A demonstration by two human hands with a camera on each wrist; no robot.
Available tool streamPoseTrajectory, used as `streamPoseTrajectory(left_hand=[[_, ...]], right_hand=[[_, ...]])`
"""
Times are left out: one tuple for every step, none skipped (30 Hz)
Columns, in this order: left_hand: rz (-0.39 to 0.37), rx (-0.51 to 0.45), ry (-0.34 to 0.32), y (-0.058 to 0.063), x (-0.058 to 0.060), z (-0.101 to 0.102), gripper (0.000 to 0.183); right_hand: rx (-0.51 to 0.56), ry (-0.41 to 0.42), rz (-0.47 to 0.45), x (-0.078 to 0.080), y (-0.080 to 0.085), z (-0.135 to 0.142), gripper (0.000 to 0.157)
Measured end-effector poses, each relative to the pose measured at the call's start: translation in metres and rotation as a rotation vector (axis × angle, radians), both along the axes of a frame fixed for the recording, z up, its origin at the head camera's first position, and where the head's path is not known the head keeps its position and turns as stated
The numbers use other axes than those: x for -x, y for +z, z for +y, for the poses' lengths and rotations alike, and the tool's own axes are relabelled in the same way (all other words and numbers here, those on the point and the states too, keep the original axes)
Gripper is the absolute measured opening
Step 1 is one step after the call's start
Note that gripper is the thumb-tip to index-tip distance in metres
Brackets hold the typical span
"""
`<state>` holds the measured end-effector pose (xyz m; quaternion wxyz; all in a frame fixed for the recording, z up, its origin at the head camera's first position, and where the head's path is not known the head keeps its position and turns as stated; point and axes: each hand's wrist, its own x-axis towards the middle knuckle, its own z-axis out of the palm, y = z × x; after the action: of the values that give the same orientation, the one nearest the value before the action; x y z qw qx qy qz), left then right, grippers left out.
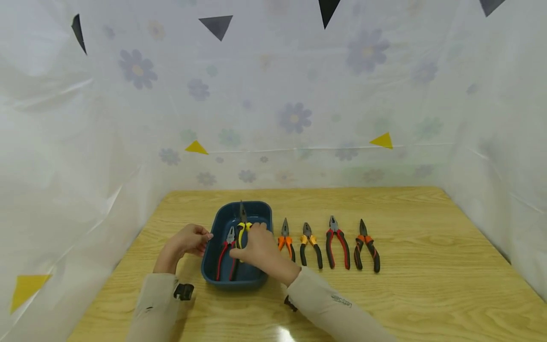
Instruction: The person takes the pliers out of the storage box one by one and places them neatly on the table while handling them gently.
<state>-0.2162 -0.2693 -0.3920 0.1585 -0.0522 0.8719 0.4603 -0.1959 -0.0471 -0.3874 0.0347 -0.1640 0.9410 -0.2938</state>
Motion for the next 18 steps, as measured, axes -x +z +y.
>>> streamPoseTrajectory(left_hand=[[0.0, 0.0, 0.0, 0.0, 0.0, 0.0, 0.019], [0.001, 0.001, -0.003, 0.0, 0.0, 0.0, 0.02], [0.003, 0.0, -0.003, 0.0, 0.0, 0.0, 0.02], [0.004, 0.002, -0.006, 0.0, 0.001, 0.0, 0.02], [0.004, 0.004, -0.007, 0.0, 0.001, 0.0, 0.02], [0.004, 0.003, -0.012, 0.0, 0.001, 0.0, 0.02], [0.005, 0.002, -0.015, 0.001, 0.001, 0.0, 0.02], [0.006, 0.002, -0.016, 0.001, 0.001, 0.0, 0.02], [0.006, 0.0, -0.018, 0.002, 0.001, 0.0, 0.02], [0.007, -0.001, -0.019, 0.002, 0.001, 0.0, 0.02], [0.009, -0.002, -0.022, 0.003, 0.001, 0.0, 0.021], [0.01, -0.002, -0.023, 0.003, 0.0, 0.0, 0.021], [0.012, -0.002, -0.026, 0.004, 0.0, 0.001, 0.022], [0.013, -0.003, -0.024, 0.005, -0.001, 0.001, 0.022], [0.013, -0.004, -0.024, 0.005, -0.001, 0.001, 0.023], [0.011, -0.007, -0.02, 0.005, -0.001, 0.001, 0.023], [0.011, -0.006, -0.021, 0.004, -0.002, 0.001, 0.023], [0.01, -0.008, -0.019, 0.004, -0.002, 0.002, 0.023]], right_hand=[[0.018, -0.003, -0.005, -0.001, 0.001, 0.003, 0.087], [0.042, -0.005, -0.016, -0.001, 0.003, 0.006, 0.087], [0.059, -0.008, -0.026, -0.002, 0.004, 0.009, 0.089], [0.066, -0.01, -0.026, -0.003, 0.006, 0.012, 0.09], [0.082, -0.011, -0.032, -0.004, 0.007, 0.015, 0.089], [0.094, -0.013, -0.034, -0.005, 0.008, 0.018, 0.089], [0.108, -0.014, -0.039, -0.006, 0.01, 0.022, 0.09], [0.121, -0.02, -0.046, -0.007, 0.011, 0.025, 0.09], [0.129, -0.023, -0.046, -0.008, 0.013, 0.028, 0.09], [0.134, -0.023, -0.042, -0.008, 0.014, 0.031, 0.089], [0.144, -0.027, -0.046, -0.009, 0.015, 0.034, 0.088], [0.146, -0.031, -0.044, -0.01, 0.016, 0.037, 0.088], [0.151, -0.033, -0.043, -0.01, 0.016, 0.04, 0.089], [0.149, -0.036, -0.04, -0.011, 0.017, 0.042, 0.089], [0.151, -0.037, -0.038, -0.011, 0.017, 0.045, 0.089], [0.153, -0.042, -0.044, -0.012, 0.017, 0.047, 0.09], [0.153, -0.045, -0.047, -0.012, 0.017, 0.05, 0.091], [0.152, -0.05, -0.049, -0.013, 0.017, 0.053, 0.092]])
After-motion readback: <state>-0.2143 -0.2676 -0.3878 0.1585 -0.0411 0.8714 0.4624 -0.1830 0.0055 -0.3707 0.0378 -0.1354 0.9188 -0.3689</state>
